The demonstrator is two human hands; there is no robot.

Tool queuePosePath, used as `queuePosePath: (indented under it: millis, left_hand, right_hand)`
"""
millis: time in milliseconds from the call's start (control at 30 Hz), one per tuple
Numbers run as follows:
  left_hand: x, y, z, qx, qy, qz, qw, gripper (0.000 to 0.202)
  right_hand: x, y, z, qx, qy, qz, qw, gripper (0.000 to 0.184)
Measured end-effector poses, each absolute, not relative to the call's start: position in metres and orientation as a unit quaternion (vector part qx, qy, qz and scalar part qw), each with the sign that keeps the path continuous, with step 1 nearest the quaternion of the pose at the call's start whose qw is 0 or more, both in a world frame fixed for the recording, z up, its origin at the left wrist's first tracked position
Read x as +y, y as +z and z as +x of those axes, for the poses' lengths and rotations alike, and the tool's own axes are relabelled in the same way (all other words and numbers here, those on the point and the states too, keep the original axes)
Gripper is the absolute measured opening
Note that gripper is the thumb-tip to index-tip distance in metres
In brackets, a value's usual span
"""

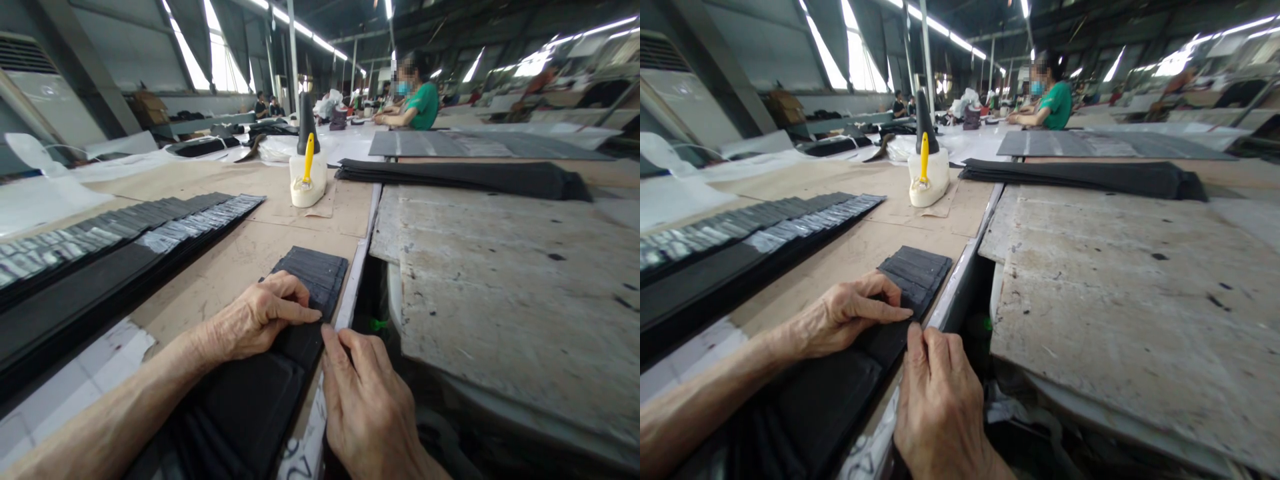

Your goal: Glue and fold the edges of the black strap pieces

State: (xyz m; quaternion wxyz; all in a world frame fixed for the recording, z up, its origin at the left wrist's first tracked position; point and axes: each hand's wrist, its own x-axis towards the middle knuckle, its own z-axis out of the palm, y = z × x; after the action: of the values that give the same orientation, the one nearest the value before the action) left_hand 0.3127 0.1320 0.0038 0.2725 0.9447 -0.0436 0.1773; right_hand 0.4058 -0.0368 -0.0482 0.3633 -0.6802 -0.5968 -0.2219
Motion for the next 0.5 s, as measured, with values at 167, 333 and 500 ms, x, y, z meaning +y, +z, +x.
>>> queuePosePath:
  millis: [167,333,500]
  left_hand:
    - [0.134,0.003,0.313,-0.064,0.176,0.952,0.241,0.034]
    - [0.135,0.002,0.311,-0.070,0.168,0.958,0.223,0.040]
    - [0.135,0.003,0.311,-0.086,0.157,0.964,0.197,0.042]
  right_hand:
    - [-0.036,-0.046,0.406,-0.593,-0.218,-0.680,0.373,0.031]
    - [-0.038,-0.045,0.412,-0.573,-0.203,-0.680,0.410,0.025]
    - [-0.042,-0.047,0.421,-0.548,-0.215,-0.695,0.414,0.020]
